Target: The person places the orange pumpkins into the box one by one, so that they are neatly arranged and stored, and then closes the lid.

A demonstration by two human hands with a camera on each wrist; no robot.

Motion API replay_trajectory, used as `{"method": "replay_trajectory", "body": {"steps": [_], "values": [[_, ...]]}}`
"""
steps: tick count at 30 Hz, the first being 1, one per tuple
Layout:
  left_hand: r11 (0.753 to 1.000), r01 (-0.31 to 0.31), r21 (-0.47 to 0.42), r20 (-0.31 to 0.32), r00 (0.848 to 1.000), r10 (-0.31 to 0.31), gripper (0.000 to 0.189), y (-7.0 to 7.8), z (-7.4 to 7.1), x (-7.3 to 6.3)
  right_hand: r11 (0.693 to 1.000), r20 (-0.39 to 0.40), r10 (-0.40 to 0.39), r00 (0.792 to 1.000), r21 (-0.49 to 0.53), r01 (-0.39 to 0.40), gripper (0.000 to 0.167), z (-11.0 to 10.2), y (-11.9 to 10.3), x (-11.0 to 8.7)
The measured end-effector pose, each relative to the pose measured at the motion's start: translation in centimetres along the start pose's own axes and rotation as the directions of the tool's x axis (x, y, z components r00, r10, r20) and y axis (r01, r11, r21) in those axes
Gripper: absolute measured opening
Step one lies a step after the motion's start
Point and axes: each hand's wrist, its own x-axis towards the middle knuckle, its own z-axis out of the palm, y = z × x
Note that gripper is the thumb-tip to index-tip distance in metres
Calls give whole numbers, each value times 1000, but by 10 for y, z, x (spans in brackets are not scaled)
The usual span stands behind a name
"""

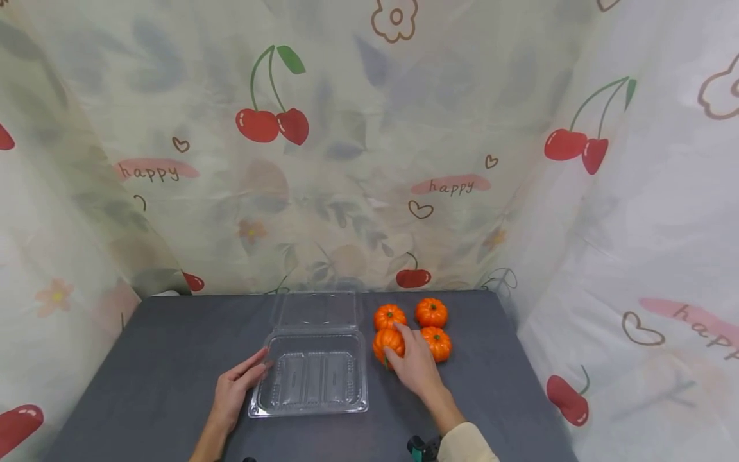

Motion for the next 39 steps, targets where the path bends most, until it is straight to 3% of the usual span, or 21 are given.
{"method": "replay_trajectory", "body": {"steps": [6, 11, 21, 32, 39], "values": [[999, 49, 23, -8, 999, -49, 42, 1, -1, 1, 1000, 18, 2, 1000, 13, -3, 62, -7, -11, 3], [998, 54, 29, -3, 999, -54, 42, 0, -2, 3, 1000, 17, -19, 1000, 15, 18, 62, -13, -24, 5], [997, 74, 16, 15, 997, -74, 44, 3, -6, 5, 982, 10, -147, 989, 122, 145, 57, -18, -43, 9], [997, 75, 12, 23, 997, -75, 44, 4, -6, 4, 944, 95, -150, 984, 308, 115, 57, -2, -48, 11], [998, 65, 22, 17, 998, -66, 44, 3, -5, 2, 931, 97, -238, 966, 305, 199, 65, 11, -47, 11]]}}
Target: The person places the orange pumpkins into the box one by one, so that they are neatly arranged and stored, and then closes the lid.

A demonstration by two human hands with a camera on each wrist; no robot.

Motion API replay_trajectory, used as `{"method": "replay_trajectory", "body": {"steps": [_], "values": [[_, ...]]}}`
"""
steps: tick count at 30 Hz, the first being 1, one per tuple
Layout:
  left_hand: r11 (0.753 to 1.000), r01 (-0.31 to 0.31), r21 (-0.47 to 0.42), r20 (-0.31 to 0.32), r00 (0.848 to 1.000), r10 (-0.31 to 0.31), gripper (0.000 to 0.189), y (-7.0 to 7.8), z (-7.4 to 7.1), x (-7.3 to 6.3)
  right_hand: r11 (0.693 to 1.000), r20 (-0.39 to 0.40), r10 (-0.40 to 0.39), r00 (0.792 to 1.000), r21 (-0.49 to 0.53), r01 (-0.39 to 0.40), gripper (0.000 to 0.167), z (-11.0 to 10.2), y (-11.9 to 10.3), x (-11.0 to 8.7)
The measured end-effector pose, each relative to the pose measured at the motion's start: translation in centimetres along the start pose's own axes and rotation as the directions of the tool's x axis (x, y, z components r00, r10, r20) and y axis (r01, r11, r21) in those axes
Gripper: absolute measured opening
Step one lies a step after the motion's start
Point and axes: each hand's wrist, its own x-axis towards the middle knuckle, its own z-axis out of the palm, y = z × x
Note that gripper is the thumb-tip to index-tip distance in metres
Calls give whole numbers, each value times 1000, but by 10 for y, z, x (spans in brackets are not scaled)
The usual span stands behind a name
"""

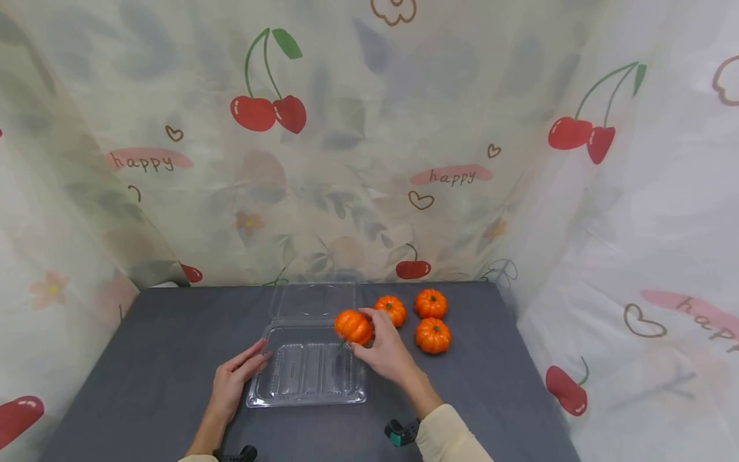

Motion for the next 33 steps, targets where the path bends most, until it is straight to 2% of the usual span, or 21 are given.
{"method": "replay_trajectory", "body": {"steps": [4, 9, 18, 33], "values": [[1000, -20, 16, 4, 1000, 20, 45, 0, 1, 0, 995, 24, -72, 997, -65, 74, 67, 5, 4, 1], [1000, -17, 23, 1, 1000, 17, 45, 0, 0, -1, 973, 59, -166, 984, -154, 173, 67, 9, 6, 2], [1000, -3, -14, 17, 1000, 4, 45, -3, 0, -2, 946, 137, -172, 976, -253, 202, 61, 12, 9, -1], [1000, 7, -4, -7, 1000, -7, 47, -2, -1, 0, 908, 229, -195, 954, -325, 264, 64, 22, 13, 10]]}}
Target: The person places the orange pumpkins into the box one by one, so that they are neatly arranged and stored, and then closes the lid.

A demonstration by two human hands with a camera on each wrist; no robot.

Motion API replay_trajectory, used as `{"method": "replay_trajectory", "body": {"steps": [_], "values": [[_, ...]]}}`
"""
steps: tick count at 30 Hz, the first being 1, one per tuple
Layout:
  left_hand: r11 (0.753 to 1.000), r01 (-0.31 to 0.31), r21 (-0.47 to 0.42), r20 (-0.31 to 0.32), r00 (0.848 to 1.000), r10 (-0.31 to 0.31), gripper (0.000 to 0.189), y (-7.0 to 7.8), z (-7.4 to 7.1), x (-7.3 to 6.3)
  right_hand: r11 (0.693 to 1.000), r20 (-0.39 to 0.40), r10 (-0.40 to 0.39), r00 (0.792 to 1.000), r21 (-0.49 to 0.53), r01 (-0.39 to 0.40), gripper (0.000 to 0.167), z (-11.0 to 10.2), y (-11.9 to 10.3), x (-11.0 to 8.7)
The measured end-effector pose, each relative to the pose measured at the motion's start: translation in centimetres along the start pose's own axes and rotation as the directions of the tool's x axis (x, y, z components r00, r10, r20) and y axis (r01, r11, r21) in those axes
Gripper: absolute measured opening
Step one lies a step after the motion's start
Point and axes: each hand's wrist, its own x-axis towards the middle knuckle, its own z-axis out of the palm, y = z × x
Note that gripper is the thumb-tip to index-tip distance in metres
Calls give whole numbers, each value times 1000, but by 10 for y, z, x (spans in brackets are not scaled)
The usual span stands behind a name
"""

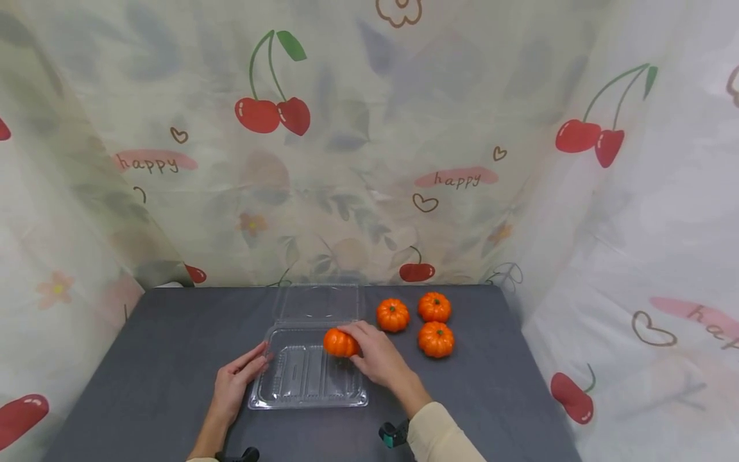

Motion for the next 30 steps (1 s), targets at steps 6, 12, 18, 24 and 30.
{"method": "replay_trajectory", "body": {"steps": [6, 12, 18, 24, 30], "values": [[1000, -12, 6, -17, 1000, 12, 47, 0, -1, 0, 1000, 14, 3, 1000, -17, -2, 64, 5, -1, 5], [1000, -18, -10, -18, 1000, 18, 45, 3, 0, -1, 999, 37, 35, 999, -14, -34, 64, 11, 2, 9], [999, -21, -38, -12, 1000, 20, 45, 1, 1, 0, 999, 45, 38, 998, 4, -38, 64, 16, 3, 8], [999, -28, -41, -21, 999, 27, 45, -1, 1, 2, 999, 52, 43, 998, 6, -44, 65, 18, 3, 9], [999, -25, -46, -31, 999, 23, 45, -1, 2, 2, 998, 55, 59, 997, 0, -59, 66, 19, 2, 10]]}}
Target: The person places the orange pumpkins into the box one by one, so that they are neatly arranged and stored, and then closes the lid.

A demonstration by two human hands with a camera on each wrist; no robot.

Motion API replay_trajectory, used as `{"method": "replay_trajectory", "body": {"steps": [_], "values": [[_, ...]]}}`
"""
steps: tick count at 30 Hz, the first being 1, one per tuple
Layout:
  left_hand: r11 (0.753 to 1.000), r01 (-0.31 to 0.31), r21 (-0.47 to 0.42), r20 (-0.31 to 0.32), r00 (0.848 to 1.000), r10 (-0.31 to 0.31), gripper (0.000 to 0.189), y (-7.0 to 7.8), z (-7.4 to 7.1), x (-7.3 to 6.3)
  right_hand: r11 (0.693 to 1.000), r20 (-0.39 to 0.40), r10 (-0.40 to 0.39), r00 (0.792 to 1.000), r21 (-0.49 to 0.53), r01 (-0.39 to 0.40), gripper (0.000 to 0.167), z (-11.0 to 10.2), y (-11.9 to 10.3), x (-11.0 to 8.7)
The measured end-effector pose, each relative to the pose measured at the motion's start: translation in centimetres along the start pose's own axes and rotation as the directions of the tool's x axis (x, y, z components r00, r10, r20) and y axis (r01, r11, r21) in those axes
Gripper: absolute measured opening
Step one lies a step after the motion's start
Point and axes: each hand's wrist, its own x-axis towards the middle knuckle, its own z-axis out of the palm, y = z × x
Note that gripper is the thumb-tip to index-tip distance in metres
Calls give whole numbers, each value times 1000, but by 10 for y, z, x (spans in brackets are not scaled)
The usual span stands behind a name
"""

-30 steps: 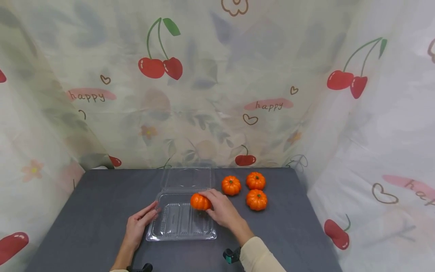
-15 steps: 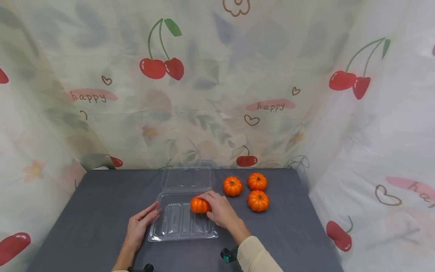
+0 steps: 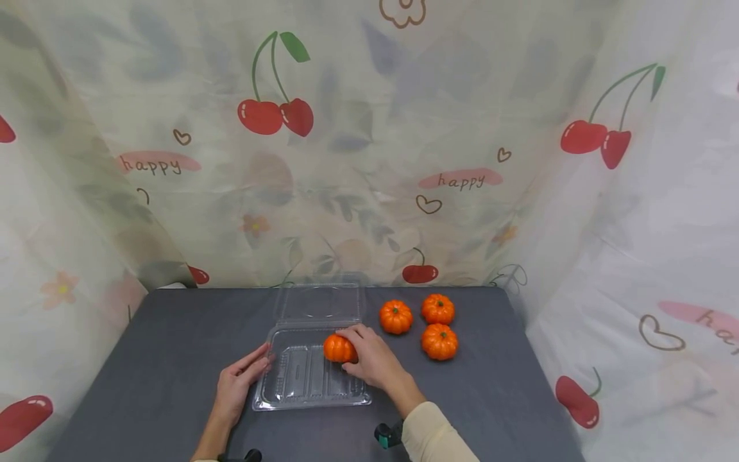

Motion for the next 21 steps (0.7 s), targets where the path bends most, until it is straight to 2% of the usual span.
{"method": "replay_trajectory", "body": {"steps": [8, 15, 21], "values": [[1000, 9, -10, 12, 1000, -8, 45, -1, -1, 0, 1000, -20, 13, 1000, -18, -13, 53, 1, -2, 1], [1000, 19, -14, 13, 1000, -19, 45, -1, -2, -1, 999, -36, 41, 999, 36, -40, 52, 2, -1, -1], [1000, 3, -8, 10, 1000, -3, 45, -1, -2, 0, 999, -23, 36, 999, 24, -36, 55, 1, -1, 0]]}}
